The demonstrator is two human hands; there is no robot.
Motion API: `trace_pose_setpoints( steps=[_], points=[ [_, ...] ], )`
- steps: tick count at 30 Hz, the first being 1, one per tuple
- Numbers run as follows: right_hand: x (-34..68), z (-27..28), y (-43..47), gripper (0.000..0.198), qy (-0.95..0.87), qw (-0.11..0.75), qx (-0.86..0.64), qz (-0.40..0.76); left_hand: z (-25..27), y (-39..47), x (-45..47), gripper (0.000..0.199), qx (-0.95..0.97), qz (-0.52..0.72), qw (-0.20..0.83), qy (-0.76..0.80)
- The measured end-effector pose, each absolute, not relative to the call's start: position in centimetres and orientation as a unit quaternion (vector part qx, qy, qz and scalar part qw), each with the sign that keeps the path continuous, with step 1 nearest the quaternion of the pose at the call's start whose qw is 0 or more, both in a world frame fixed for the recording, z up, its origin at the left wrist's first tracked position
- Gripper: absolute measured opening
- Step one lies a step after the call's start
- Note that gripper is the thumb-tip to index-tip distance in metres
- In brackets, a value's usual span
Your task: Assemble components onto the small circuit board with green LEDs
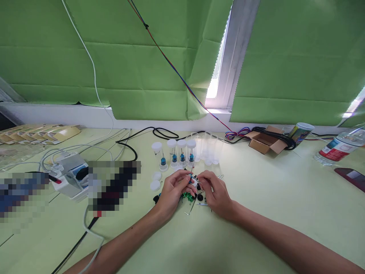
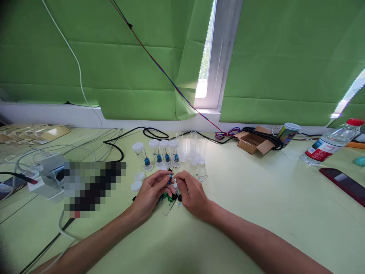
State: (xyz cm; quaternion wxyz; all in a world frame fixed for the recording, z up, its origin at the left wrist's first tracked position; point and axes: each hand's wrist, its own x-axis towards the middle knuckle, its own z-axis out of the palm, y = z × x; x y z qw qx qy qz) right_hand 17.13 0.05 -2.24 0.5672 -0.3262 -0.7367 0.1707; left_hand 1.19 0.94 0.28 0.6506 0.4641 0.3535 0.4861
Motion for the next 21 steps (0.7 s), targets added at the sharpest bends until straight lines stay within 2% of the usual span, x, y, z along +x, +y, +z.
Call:
trace_pose_setpoints(
  steps=[21],
  points=[
    [16.97,-1.93,-0.16,0.013,-0.711,0.577,-0.355,0.187,0.36,0.80,1.31,0.025,0.483,0.479,0.642,0.354]
  ],
)
